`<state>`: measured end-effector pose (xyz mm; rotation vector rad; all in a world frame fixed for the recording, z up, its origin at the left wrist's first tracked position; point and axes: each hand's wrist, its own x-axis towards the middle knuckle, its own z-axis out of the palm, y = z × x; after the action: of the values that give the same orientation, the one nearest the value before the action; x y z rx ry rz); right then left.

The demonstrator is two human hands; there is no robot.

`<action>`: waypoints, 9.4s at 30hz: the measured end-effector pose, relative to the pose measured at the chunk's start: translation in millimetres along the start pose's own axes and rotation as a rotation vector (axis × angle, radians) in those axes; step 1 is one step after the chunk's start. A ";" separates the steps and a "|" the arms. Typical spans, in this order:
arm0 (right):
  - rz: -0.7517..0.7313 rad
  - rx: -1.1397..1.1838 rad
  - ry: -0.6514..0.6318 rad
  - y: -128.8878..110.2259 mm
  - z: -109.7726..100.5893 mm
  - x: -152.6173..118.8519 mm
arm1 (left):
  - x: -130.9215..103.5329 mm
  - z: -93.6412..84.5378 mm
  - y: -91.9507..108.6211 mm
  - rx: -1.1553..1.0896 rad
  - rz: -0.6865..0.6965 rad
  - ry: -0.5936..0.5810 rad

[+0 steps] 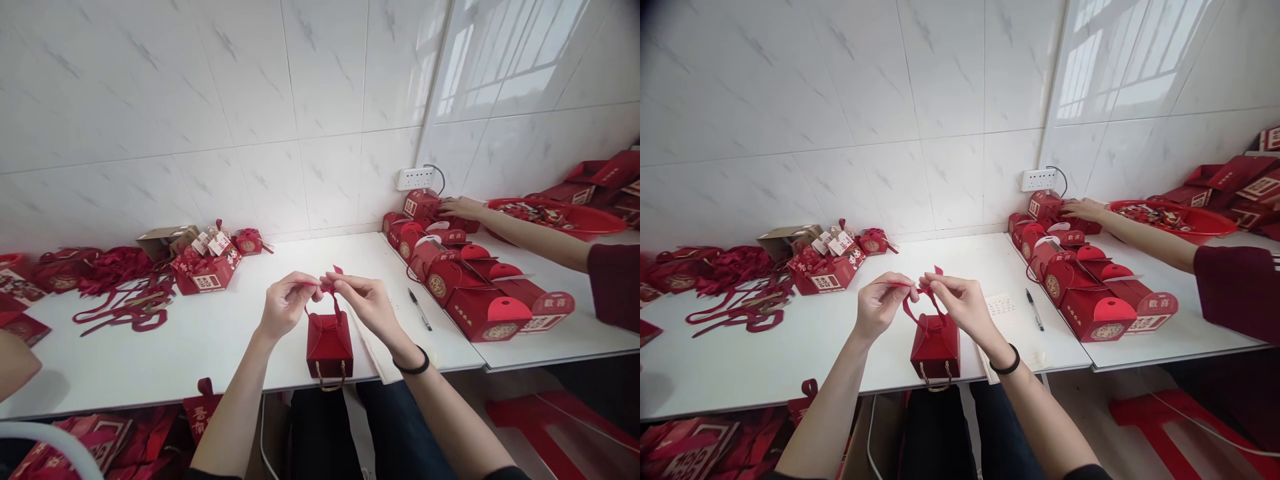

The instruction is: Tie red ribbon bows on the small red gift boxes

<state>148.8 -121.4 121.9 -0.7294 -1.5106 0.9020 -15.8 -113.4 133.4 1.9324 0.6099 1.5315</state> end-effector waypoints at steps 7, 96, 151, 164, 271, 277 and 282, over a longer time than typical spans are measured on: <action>-0.107 -0.261 0.506 11.3 -1.9 -7.0 | -14.1 21.6 -21.2 -0.326 -0.282 0.606; 0.579 -0.143 -0.569 74.0 -82.3 -62.0 | -110.3 -13.5 -94.5 -0.421 -0.948 -0.157; 0.309 -0.137 -0.113 64.6 0.6 -48.5 | -7.2 -1.1 -50.1 0.288 -0.463 -0.648; 0.262 -0.133 -0.003 69.6 4.3 -50.8 | -49.8 0.2 -59.7 0.288 -0.397 -0.447; 0.460 -0.164 -0.203 54.1 -29.3 -82.3 | -97.7 21.1 -52.2 0.262 -0.556 -0.009; 0.463 0.034 -0.186 69.7 -34.9 -82.9 | -102.3 21.3 -55.3 0.186 -0.582 0.043; 0.456 -0.119 -0.097 62.1 -43.5 -69.2 | -99.2 23.4 -50.5 0.286 -0.559 0.025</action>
<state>198.3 -142.8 34.6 -1.1607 -1.5192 1.2059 -15.6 -147.9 25.0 1.7288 1.3111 1.1563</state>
